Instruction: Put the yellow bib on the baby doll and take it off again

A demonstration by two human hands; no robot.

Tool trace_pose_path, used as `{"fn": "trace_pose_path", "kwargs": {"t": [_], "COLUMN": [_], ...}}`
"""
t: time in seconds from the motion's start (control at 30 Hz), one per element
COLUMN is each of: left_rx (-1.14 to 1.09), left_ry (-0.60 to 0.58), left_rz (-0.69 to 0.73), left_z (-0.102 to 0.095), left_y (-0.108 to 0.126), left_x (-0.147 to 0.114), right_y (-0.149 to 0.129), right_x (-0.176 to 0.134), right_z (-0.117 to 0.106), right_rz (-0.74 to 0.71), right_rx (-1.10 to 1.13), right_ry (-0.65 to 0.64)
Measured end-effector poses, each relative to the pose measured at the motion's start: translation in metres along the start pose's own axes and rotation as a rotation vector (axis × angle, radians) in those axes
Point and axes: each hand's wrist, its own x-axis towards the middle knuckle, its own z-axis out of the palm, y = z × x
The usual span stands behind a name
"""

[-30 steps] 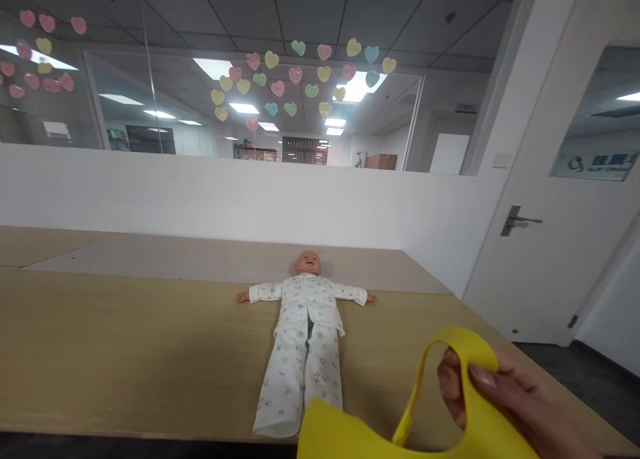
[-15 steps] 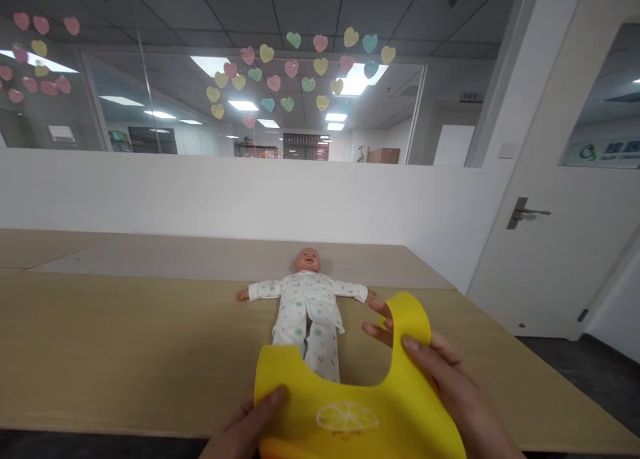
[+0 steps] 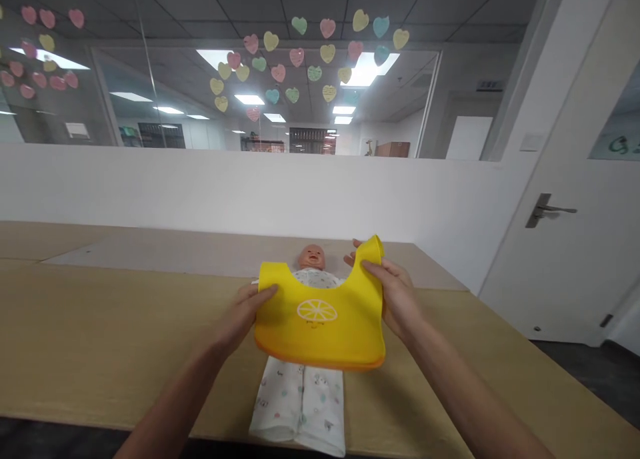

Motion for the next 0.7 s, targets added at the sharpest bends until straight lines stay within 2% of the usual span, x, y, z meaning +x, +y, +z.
{"fn": "trace_pose_path", "kwargs": {"t": [0.17, 0.33, 0.53, 0.7], "left_rx": [0.032, 0.095, 0.117, 0.142], "left_ry": [0.024, 0.058, 0.048, 0.045], "left_rz": [0.047, 0.037, -0.015, -0.044], "left_z": [-0.009, -0.015, -0.023, -0.031], "left_y": [0.0, -0.01, -0.036, -0.066], "left_x": [0.046, 0.099, 0.172, 0.218], "right_y": [0.017, 0.048, 0.094, 0.138], "right_x": [0.054, 0.112, 0.175, 0.219], "right_z": [-0.001, -0.013, -0.031, -0.051], "right_rz": [-0.018, -0.008, 0.003, -0.098], "right_rx": [-0.06, -0.155, -0.296, -0.427], "right_ry": [0.021, 0.059, 0.133, 0.156]}}
